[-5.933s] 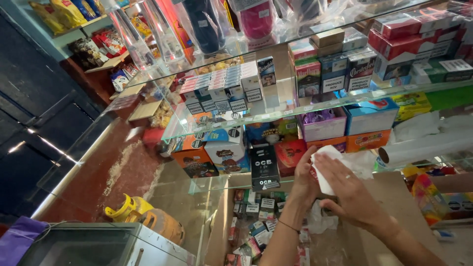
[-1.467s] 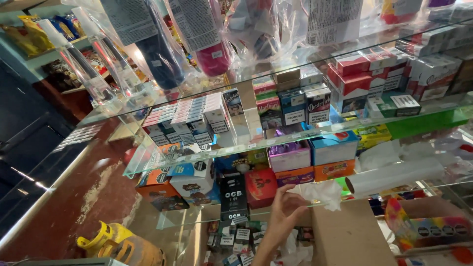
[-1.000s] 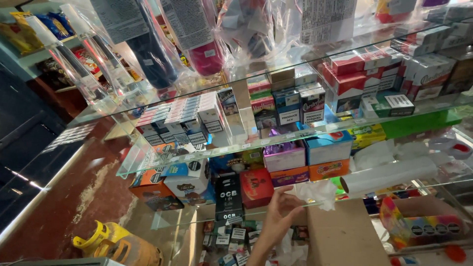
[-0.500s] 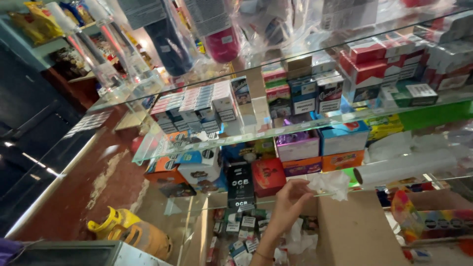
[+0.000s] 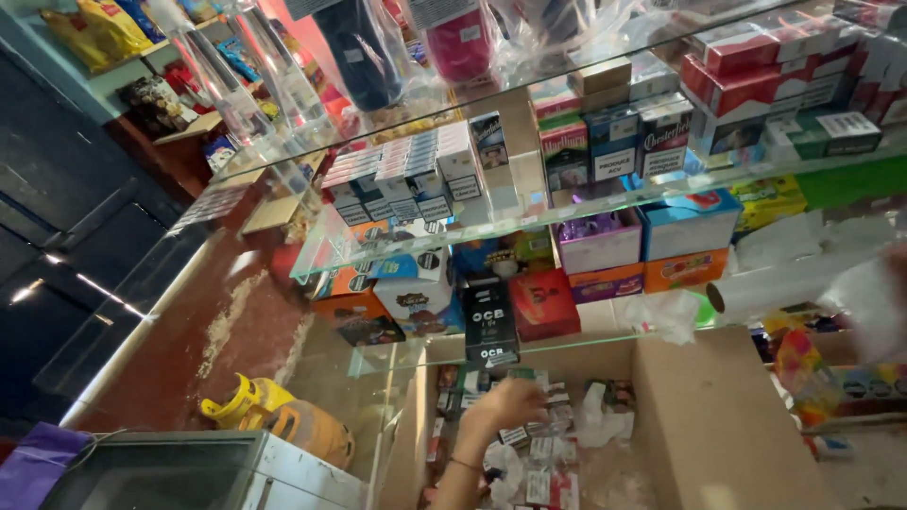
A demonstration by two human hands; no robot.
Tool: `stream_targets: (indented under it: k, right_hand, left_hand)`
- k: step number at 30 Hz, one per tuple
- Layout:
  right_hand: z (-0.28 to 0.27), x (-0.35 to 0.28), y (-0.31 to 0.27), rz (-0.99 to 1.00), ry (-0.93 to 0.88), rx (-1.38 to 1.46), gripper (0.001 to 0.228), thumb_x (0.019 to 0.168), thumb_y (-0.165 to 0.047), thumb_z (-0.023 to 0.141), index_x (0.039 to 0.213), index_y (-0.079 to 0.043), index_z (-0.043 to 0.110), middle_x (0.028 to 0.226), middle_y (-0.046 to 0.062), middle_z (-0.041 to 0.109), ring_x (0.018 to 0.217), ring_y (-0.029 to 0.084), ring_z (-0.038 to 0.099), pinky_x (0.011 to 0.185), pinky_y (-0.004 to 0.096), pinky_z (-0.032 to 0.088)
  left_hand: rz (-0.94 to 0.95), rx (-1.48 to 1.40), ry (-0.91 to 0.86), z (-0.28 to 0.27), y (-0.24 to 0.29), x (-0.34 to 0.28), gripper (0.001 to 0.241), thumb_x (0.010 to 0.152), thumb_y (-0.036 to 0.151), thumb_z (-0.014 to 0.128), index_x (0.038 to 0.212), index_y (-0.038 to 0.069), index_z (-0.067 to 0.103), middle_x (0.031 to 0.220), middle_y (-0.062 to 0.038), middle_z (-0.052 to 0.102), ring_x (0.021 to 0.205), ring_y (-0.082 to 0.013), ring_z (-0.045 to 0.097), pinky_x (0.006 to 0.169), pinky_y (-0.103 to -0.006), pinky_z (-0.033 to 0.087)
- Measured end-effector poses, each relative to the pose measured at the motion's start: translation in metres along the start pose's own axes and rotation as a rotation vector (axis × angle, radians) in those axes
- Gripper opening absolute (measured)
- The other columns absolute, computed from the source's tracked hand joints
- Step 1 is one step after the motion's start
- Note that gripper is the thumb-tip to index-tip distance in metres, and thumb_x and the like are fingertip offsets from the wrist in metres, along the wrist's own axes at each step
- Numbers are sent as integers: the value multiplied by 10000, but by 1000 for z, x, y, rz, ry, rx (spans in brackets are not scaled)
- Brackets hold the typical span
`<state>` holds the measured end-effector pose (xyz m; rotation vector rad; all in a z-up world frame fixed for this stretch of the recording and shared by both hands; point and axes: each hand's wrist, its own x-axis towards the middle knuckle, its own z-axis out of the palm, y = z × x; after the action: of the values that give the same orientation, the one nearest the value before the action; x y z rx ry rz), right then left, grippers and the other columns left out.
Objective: Cleaning cigarette packs with a cloth and organizing them into a box.
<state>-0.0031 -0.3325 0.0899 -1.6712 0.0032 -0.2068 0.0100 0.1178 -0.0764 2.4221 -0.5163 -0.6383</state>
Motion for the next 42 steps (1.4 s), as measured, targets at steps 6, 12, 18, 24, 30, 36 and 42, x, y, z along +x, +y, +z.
stream_targets:
  k: [6,12,18,24,30,36,42]
  right_hand:
    - [84,-54,107,-763,163,-591,202,928,-57,735,1127,-77,762,1150,103,768,1034,212,735,1006,351,551]
    - [159,-72,144,-593,-177,-375,256,836,-144,737,1075,-179,823,1065,4,855,990,130,809,910,276,635]
    - [180,-78,171,-448,-305,-408,229,828,-178,765,1039,-200,851,1039,-6,851,944,115,815,856,262,664]
    - [177,-73,211,-511,-251,-351,164,831,-171,763,952,-204,870,1007,-55,875,972,103,819,911,274,584]
    - [179,-89,134,57,-166,-201,534,817,-124,777,1340,-181,683,1337,23,764,1235,188,701,923,400,608]
    - [174,-73,85,34,13,-224,429,883,-153,727,1310,-142,704,1374,75,668,1162,220,652,770,339,598]
    - [189,-56,46,-691,189,-211,296,914,113,676,1189,17,732,1158,156,718,1076,280,674,943,377,543]
  left_hand:
    - [-325,396,63,23,-98,-35,536,661,358,926,971,38,627,1046,-176,625,1005,-370,627,824,-479,519]
    - [-551,390,-803,74,-135,-38,954,686,759,588,1219,-28,659,1192,-178,617,1101,-370,614,896,-467,481]
    - [-363,410,-559,35,-88,-66,719,638,474,795,1112,-63,737,1125,-241,687,1024,-370,669,874,-418,552]
    - [-464,446,-499,-3,-47,-63,510,760,350,801,1137,27,687,1158,-162,701,1004,-320,673,824,-426,555]
    - [-61,-163,14,-56,56,-77,226,972,261,675,1115,99,608,1032,-67,648,779,-146,605,618,-220,511]
    - [297,-1258,483,-50,100,-16,239,864,215,762,943,114,561,968,-94,625,828,-182,617,779,-263,555]
    - [262,-1979,443,-9,112,63,470,1011,525,605,989,72,730,895,-124,762,812,-210,736,744,-361,613]
